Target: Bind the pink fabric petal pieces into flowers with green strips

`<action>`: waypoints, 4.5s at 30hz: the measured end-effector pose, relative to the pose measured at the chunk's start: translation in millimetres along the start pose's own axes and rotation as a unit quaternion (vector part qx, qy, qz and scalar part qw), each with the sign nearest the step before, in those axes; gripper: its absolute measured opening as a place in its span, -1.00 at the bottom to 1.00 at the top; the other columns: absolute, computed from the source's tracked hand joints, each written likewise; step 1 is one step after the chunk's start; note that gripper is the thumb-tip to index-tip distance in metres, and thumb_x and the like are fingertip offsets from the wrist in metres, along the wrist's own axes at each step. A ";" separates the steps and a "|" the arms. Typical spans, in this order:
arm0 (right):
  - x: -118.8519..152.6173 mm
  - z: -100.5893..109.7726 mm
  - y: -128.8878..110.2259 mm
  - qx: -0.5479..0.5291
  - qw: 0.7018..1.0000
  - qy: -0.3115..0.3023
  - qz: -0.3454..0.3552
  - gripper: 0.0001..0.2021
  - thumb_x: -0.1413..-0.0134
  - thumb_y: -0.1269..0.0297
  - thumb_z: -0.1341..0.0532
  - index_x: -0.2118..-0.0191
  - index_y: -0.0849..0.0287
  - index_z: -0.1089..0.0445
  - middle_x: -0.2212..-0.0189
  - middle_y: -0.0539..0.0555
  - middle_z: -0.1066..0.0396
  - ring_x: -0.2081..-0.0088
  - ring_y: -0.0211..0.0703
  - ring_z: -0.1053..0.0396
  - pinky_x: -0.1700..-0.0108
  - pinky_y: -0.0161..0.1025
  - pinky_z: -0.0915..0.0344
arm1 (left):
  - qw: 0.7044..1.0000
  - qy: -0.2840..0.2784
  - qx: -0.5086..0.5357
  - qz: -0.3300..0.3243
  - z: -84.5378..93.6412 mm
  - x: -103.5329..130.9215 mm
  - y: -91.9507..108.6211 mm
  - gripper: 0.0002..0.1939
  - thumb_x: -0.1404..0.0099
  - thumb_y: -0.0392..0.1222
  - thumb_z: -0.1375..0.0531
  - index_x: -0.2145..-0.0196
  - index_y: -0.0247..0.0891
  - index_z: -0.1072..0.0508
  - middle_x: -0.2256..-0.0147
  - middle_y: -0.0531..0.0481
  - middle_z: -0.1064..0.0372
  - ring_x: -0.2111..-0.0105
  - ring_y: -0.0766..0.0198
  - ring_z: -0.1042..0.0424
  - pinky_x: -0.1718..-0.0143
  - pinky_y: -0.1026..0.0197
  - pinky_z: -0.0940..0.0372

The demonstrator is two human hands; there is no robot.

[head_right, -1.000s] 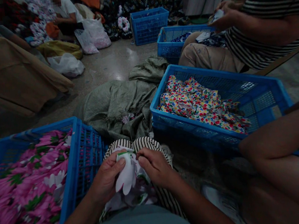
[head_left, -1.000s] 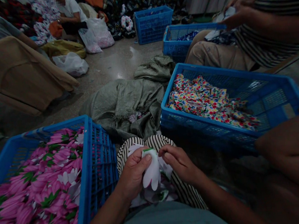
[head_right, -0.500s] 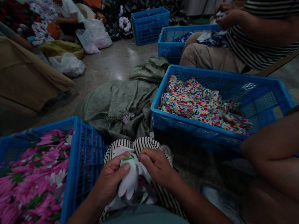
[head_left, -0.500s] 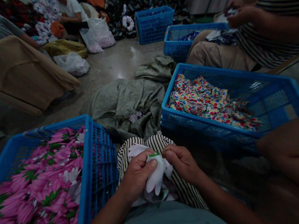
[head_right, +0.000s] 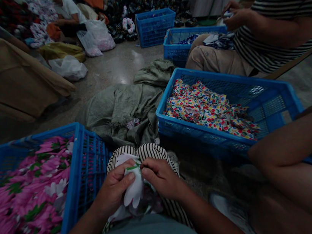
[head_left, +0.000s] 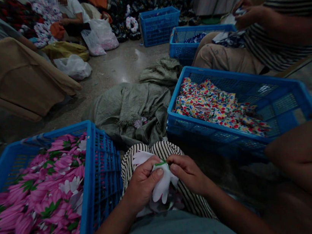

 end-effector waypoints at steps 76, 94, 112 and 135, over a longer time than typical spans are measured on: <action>12.8 -3.9 29.2 -0.230 0.966 0.024 -0.114 -0.71 -0.09 0.05 -0.04 0.32 0.20 -0.28 0.58 -0.06 -0.11 0.58 -0.34 0.00 0.55 -0.38 0.04 | 0.962 0.027 -0.258 -0.081 0.5 -3.3 31.8 -0.85 -0.20 -0.17 -0.06 0.45 -0.26 -0.35 0.41 0.03 -0.28 0.33 0.27 -0.27 0.25 0.26 -0.14; 13.1 -17.4 28.6 -0.249 0.961 0.015 -0.123 -0.65 -0.05 0.00 -0.08 0.45 0.24 -0.29 0.67 -0.10 -0.03 0.64 -0.39 0.07 0.63 -0.42 0.13 | 0.965 0.045 -0.252 -0.055 -8.0 -0.4 28.7 -0.90 -0.15 -0.21 -0.11 0.46 -0.27 -0.36 0.49 0.06 -0.25 0.42 0.30 -0.25 0.35 0.29 -0.13; 18.1 -21.6 64.5 -0.421 0.872 0.115 -0.224 -0.65 0.17 0.04 -0.25 0.34 0.21 -0.25 0.75 -0.21 0.00 0.75 -0.47 0.18 0.71 -0.47 0.23 | 0.948 0.244 0.181 0.093 22.8 -11.7 -14.5 -0.75 0.12 -0.19 -0.33 0.48 -0.31 -0.36 0.65 0.09 -0.38 0.66 0.34 -0.36 0.57 0.32 -0.27; 12.1 -11.6 60.0 -0.353 0.911 0.154 -0.148 -0.70 0.11 0.05 -0.21 0.35 0.19 -0.27 0.70 -0.17 0.00 0.70 -0.43 0.14 0.65 -0.44 0.17 | 0.934 0.266 0.225 0.079 24.8 -10.3 -14.6 -0.81 0.03 -0.27 -0.29 0.44 -0.31 -0.35 0.61 0.04 -0.41 0.58 0.28 -0.44 0.52 0.30 -0.35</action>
Point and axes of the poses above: each hand's wrist, its own x-axis away from the middle knuckle, its own z-axis out of the back of the hand, y = z × x, the point moved 7 cm from there along -x, towards the middle knuckle
